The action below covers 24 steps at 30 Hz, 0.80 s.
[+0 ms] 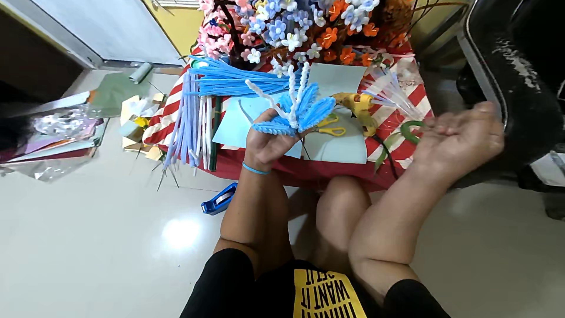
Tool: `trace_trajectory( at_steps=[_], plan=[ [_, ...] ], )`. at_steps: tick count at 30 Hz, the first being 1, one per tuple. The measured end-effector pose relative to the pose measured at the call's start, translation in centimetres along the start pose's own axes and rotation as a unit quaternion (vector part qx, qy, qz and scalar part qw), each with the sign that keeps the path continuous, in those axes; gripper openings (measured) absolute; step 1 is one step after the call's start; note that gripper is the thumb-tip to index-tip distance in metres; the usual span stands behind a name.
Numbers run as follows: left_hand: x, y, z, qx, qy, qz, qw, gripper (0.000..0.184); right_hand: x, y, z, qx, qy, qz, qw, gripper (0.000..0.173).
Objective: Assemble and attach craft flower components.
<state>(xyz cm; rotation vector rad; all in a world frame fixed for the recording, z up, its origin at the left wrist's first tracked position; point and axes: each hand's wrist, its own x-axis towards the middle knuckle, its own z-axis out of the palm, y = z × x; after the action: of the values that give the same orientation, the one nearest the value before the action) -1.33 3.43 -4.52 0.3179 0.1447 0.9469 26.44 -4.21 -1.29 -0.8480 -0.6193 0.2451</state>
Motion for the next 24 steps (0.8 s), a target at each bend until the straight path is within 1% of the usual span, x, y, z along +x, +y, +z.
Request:
trace_trajectory(
  at_steps=[2,3,4,5,6,7,8,9,11,13,14,16,19,24],
  plan=[
    [0.1,0.1,0.0,0.006,-0.004,-0.013,1.000,0.033,0.3,0.0,-0.4,0.016,0.024,-0.027,0.999,0.033],
    [0.1,0.2,-0.1,0.007,-0.008,-0.021,1.000,0.033,0.4,0.1,-0.6,0.008,0.010,-0.044,0.999,0.030],
    [0.2,0.2,-0.2,0.007,-0.009,-0.028,1.000,0.033,0.4,0.3,-1.0,-0.020,-0.035,-0.063,0.997,0.024],
    [0.2,0.1,-0.3,0.007,-0.005,-0.034,0.999,0.033,0.4,0.4,-1.5,-0.068,-0.107,-0.084,0.988,0.018],
    [0.2,0.0,-0.2,0.007,0.004,-0.041,0.999,0.034,0.3,0.4,-1.7,-0.135,-0.181,-0.100,0.969,0.033],
    [0.2,-0.1,-0.2,0.009,0.018,-0.044,0.999,0.034,0.1,0.2,-1.5,-0.198,-0.238,-0.112,0.944,0.054],
    [0.2,-0.3,-0.1,0.014,0.029,-0.046,0.998,0.033,-0.2,0.2,-1.0,-0.242,-0.277,-0.124,0.922,0.061],
    [0.3,-0.4,-0.1,0.020,0.034,-0.049,0.998,0.032,-0.6,0.3,-0.5,-0.260,-0.305,-0.140,0.906,0.056],
    [0.4,-0.6,-0.2,0.026,0.033,-0.060,0.997,0.031,-1.3,0.7,0.5,-0.245,-0.369,-0.160,0.882,0.036],
    [0.7,-0.8,-0.4,0.036,0.032,-0.073,0.996,0.031,-1.9,1.5,1.3,-0.212,-0.422,-0.161,0.867,0.025],
    [0.8,-0.8,-0.5,0.037,0.037,-0.079,0.995,0.032,-2.2,1.9,1.6,-0.204,-0.438,-0.158,0.861,0.024],
    [1.0,-0.7,-0.7,0.039,0.037,-0.085,0.995,0.032,-2.6,2.2,2.2,-0.199,-0.460,-0.154,0.852,0.029],
    [0.9,-0.6,-0.8,0.037,0.029,-0.092,0.995,0.034,-3.1,2.4,2.6,-0.183,-0.480,-0.142,0.846,0.033],
    [0.9,-0.9,-0.5,0.046,0.026,-0.102,0.993,0.032,-3.2,2.8,3.0,-0.169,-0.499,-0.141,0.838,0.028]
  ],
)
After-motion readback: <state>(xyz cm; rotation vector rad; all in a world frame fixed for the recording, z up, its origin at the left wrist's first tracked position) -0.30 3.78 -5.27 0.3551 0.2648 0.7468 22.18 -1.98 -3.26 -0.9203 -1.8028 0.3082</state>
